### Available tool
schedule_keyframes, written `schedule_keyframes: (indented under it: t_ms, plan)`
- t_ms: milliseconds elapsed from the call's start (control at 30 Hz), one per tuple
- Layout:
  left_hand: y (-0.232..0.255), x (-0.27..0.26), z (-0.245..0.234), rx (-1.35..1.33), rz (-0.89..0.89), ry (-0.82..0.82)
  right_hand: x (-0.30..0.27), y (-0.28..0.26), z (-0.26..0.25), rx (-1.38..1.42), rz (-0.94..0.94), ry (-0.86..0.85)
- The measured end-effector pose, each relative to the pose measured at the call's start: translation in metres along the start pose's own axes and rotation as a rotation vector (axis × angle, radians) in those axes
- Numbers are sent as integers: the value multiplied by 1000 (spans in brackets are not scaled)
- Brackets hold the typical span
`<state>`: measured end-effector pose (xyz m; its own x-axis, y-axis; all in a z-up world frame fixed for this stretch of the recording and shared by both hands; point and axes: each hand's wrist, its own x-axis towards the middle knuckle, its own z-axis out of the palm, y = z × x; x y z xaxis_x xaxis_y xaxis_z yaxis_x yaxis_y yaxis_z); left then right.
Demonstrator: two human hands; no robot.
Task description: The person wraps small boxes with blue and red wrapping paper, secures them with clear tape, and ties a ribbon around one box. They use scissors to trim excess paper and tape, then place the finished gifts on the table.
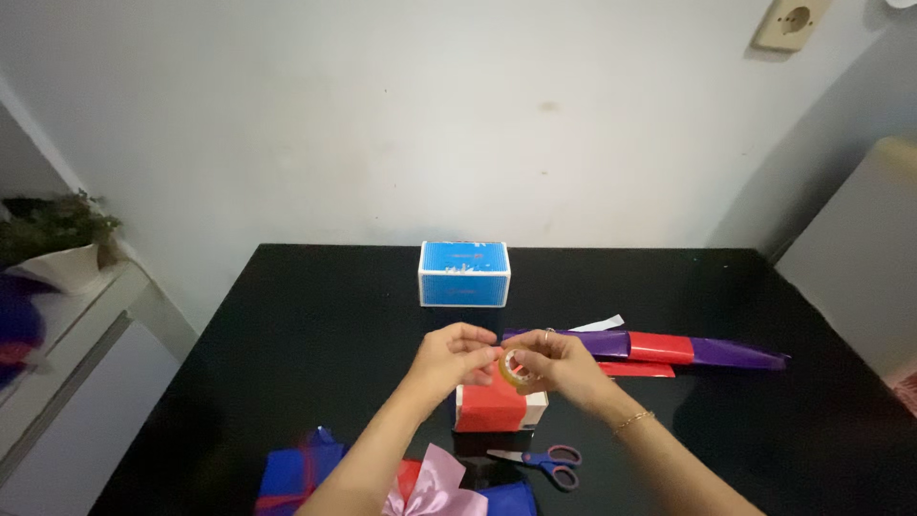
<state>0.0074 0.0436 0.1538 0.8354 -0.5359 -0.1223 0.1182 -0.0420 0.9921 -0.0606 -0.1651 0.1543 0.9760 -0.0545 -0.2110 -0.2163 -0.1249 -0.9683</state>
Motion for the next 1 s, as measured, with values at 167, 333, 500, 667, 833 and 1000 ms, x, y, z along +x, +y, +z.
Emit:
schedule_keyframes:
  t_ms: [167, 333, 500, 667, 833, 1000]
  plan:
    - [1, -3, 1, -71, -18, -87, -7, -2, -2, 86, 28, -24]
    - [1, -2, 9, -4, -48, -58, -18, -10, -3, 90, 82, -44]
    - [-1, 4, 12, 33, 5, -36, -16, -12, -7, 73, 78, -112]
    - [4, 8, 14, 78, 46, 23, 2, -2, -23, -110, 66, -88]
    - [13, 4, 22, 84, 8, 137, 23, 2, -22, -105, 177, -55]
    - [26, 3, 28, 34, 58, 155, 10, -14, -20, 61, 145, -116]
